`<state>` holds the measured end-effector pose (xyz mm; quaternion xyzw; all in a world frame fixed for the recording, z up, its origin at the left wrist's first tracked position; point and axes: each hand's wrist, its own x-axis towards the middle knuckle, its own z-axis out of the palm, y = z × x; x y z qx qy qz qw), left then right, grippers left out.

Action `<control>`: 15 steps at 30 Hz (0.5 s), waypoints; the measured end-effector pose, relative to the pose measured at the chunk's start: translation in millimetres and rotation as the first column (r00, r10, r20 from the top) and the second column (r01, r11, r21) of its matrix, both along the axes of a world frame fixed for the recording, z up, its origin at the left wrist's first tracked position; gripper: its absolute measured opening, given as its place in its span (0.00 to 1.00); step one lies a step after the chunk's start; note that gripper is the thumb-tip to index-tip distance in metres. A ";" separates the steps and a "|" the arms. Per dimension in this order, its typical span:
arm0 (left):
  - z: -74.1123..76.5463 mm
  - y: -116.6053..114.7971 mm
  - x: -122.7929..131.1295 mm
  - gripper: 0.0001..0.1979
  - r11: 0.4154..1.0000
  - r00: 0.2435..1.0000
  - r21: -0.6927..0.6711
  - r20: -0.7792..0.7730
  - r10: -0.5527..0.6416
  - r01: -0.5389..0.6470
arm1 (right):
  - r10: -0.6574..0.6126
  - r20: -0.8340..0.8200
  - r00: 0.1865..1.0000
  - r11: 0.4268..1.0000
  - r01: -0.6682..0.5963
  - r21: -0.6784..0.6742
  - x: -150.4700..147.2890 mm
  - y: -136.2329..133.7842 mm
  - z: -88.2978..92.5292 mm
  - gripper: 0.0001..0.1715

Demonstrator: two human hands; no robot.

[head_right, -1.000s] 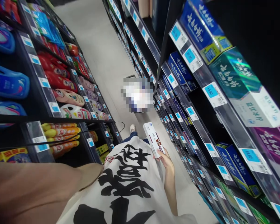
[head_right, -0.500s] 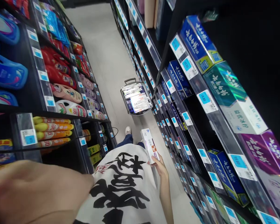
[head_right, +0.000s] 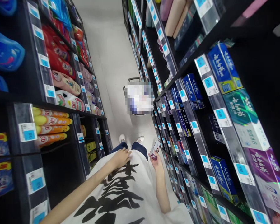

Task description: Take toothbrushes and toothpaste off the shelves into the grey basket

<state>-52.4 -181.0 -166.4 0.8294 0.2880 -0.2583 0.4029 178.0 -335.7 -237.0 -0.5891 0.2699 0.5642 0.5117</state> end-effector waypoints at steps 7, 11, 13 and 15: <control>-114.5 5.6 -64.6 0.24 0.952 0.954 -0.294 -0.300 -0.001 -0.092 | -0.056 0.097 0.994 0.994 0.064 -0.085 -54.8 13.3 0.8 0.22; -171.5 -14.7 -76.1 0.26 0.935 0.907 -0.277 -0.410 0.092 -0.220 | -0.001 0.177 0.984 0.997 0.016 -0.082 -64.1 16.3 -14.0 0.27; -194.1 -25.5 -78.7 0.27 0.942 0.882 -0.221 -0.453 0.129 -0.251 | 0.032 0.216 0.976 0.996 -0.014 -0.084 -60.6 16.4 -25.7 0.31; -215.6 -35.7 -81.2 0.31 0.952 0.847 -0.164 -0.512 0.142 -0.258 | 0.094 0.293 0.952 0.991 -0.061 -0.118 -51.8 15.9 -39.9 0.33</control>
